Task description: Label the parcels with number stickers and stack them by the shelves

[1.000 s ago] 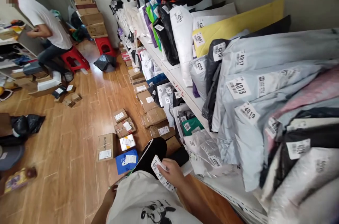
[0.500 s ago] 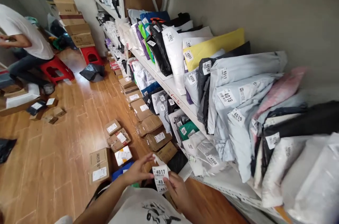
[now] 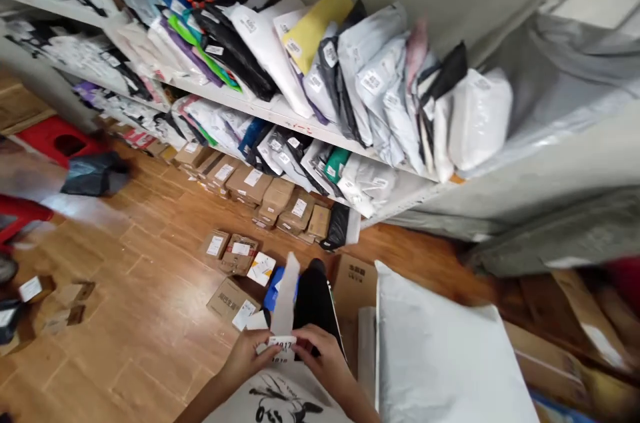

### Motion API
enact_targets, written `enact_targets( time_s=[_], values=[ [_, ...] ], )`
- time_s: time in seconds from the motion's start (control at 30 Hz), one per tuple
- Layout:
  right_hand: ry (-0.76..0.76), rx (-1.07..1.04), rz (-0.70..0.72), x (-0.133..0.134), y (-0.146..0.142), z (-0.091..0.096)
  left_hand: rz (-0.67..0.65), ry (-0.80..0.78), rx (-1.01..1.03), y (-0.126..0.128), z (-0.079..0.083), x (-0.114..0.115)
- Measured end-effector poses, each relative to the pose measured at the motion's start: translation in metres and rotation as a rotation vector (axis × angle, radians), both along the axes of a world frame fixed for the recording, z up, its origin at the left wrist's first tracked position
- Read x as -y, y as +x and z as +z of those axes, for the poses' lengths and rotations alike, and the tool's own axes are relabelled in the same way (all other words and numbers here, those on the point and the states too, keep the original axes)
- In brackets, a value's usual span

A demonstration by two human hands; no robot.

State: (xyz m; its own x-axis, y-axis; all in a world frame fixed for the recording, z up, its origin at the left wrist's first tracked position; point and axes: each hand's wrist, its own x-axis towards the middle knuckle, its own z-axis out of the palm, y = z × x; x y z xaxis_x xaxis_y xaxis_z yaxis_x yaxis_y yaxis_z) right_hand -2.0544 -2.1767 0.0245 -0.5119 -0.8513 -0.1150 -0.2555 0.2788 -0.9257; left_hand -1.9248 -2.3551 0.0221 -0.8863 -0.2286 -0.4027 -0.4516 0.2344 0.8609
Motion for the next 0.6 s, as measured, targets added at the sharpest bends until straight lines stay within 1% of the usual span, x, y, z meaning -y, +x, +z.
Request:
enact_targets(
  time_s=[0.07, 0.13, 0.23, 0.33, 0.43, 0.53, 0.6],
  values=[
    [0.042, 0.029, -0.035, -0.008, 0.015, 0.004, -0.110, 0.003, 0.018, 0.003, 0.001, 0.000],
    [0.068, 0.060, -0.121, -0.012, 0.028, 0.007, -0.181, -0.016, 0.029, -0.001, 0.004, 0.001],
    [0.060, 0.148, -0.276, -0.012, 0.044, 0.006, -0.219, -0.043, 0.018, -0.006, 0.007, 0.004],
    [0.033, 0.253, -0.391, -0.011, 0.057, -0.003, -0.242, -0.016, 0.018, -0.002, 0.005, 0.004],
    [0.003, 0.374, -0.417, -0.010, 0.066, -0.019, -0.215, 0.039, 0.069, 0.008, -0.008, -0.002],
    [-0.002, 0.460, -0.396, -0.008, 0.073, -0.038, -0.127, 0.073, 0.140, 0.018, -0.026, -0.011],
    [0.017, 0.483, -0.425, -0.009, 0.078, -0.051, -0.061, 0.113, 0.181, 0.024, -0.039, -0.017]
  ],
)
